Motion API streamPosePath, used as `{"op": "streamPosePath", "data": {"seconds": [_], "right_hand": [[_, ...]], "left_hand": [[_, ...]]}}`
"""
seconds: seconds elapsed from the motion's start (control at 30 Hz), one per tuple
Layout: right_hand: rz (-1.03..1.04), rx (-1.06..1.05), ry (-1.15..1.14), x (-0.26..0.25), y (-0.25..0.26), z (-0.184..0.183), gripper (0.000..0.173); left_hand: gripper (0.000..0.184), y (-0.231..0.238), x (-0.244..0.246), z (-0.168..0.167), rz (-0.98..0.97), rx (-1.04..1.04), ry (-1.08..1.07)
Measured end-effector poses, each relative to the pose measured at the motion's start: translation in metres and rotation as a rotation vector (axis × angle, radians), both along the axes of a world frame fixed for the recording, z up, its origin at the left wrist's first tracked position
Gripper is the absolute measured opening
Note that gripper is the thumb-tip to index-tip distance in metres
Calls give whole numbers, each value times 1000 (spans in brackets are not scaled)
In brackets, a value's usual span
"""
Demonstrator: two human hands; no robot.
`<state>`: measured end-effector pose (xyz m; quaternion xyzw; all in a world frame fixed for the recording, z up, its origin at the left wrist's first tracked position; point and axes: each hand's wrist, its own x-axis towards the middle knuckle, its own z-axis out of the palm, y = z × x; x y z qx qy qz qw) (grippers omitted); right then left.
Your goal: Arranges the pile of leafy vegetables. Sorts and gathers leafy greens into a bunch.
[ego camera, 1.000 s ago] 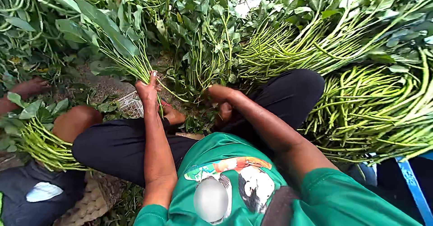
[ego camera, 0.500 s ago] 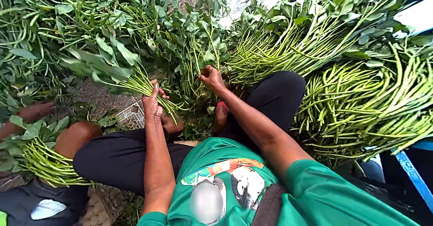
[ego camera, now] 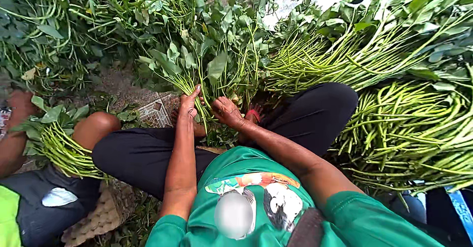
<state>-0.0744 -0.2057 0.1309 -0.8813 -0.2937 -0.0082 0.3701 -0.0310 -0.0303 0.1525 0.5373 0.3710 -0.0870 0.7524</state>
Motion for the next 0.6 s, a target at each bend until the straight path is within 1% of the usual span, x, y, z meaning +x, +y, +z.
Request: {"op": "streamPosePath", "data": {"seconds": [0.07, 0.17, 0.2, 0.23, 0.3, 0.33, 0.4, 0.43, 0.47, 0.53, 0.6], "right_hand": [[29, 19, 30, 8, 0, -4, 15], [82, 16, 188, 25, -4, -11, 20], [90, 18, 295, 28, -5, -9, 23], [97, 33, 454, 31, -6, -3, 30], [63, 137, 771, 38, -2, 5, 49], [32, 212, 875, 42, 2, 8, 51], [-24, 403, 1049, 48, 14, 20, 45], [-80, 521, 1110, 52, 21, 18, 44], [-176, 652, 1158, 55, 30, 17, 41], [-388, 944, 1207, 62, 46, 17, 27], [-542, 1192, 1159, 65, 55, 22, 16]], "left_hand": [[20, 2, 0, -1, -10, -16, 35], [24, 6, -1, -7, -95, -2, 46], [24, 7, -2, -6, -126, 0, 33], [22, 6, -3, -3, -157, 5, 4], [18, 6, -5, 0, -241, 17, -81], [18, 6, -7, 0, -279, 36, -125], [19, 5, -11, 2, -316, 97, -156], [23, 5, -13, 3, -335, 118, -146], [23, 5, -11, 2, -332, 138, -136], [24, 7, -8, 4, -303, 157, -117], [23, 11, -7, 8, -280, 176, -123]]}}
